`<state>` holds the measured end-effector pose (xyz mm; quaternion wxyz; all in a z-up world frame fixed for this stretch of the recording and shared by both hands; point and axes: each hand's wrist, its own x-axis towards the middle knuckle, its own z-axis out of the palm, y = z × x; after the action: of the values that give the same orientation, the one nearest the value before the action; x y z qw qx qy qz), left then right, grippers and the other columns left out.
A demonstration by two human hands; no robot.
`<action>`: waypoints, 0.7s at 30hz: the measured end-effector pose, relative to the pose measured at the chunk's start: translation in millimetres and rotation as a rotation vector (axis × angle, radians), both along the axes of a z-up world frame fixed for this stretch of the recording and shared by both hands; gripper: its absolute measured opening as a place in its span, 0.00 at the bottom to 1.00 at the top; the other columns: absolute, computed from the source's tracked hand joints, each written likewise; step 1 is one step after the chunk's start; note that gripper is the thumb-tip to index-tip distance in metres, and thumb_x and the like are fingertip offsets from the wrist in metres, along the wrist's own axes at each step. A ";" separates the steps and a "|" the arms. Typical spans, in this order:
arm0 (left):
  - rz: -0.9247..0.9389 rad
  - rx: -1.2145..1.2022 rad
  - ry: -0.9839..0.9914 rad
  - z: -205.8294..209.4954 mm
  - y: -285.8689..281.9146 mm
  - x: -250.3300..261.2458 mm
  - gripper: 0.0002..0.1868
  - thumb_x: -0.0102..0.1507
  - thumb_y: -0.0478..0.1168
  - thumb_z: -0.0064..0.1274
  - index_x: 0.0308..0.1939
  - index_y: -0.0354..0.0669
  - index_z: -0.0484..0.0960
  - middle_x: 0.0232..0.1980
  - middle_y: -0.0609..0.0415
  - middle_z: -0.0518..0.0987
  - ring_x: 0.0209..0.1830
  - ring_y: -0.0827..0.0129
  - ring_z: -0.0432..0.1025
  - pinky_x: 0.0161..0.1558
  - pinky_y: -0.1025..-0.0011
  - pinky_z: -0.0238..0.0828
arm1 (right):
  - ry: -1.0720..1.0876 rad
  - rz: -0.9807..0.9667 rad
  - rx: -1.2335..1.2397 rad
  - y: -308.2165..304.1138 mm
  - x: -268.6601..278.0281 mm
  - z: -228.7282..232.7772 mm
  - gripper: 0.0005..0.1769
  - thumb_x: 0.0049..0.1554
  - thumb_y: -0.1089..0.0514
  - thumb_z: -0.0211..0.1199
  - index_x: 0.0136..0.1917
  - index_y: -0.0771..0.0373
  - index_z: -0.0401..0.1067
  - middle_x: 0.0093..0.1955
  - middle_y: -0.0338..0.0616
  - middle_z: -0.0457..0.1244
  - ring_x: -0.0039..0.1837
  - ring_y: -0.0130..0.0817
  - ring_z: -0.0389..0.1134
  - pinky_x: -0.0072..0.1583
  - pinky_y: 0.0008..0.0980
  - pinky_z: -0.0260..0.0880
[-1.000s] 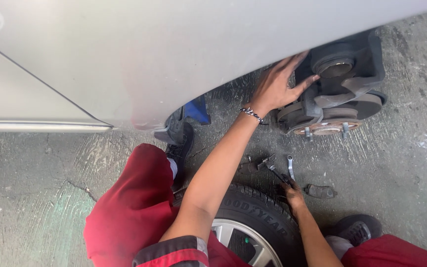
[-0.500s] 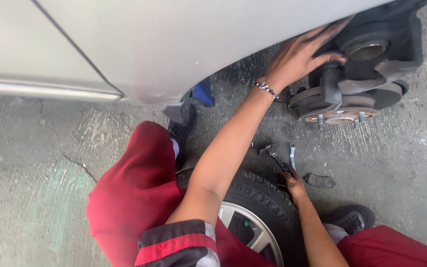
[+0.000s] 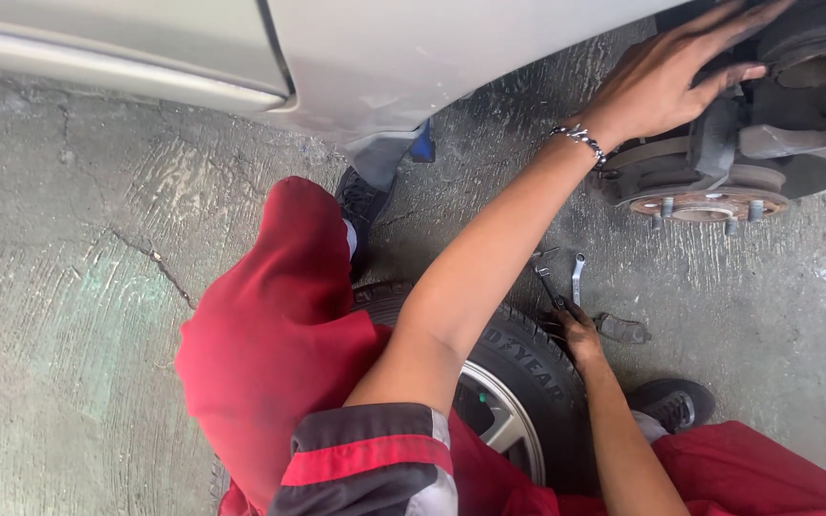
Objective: The person sits on the floor and uses a C-clamp to compress the brake caliper piston. They then remove the old brake pads and install new ones into the caliper assembly.
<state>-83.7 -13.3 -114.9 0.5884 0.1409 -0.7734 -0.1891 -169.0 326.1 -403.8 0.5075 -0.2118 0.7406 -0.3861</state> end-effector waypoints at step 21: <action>-0.035 -0.033 0.053 -12.3 -13.1 -23.3 0.40 0.72 0.46 0.52 0.80 0.81 0.45 0.84 0.68 0.53 0.62 0.70 0.78 0.50 0.81 0.81 | 0.242 0.165 0.033 3.5 -12.3 -14.2 0.28 0.60 0.55 0.59 0.72 0.67 0.69 0.62 0.49 0.70 0.63 0.36 0.68 0.65 0.30 0.63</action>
<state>-107.0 -26.4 -127.2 0.6078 0.1125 -0.7627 -0.1901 -181.3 329.6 -417.9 0.4480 -0.3085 0.7828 -0.3023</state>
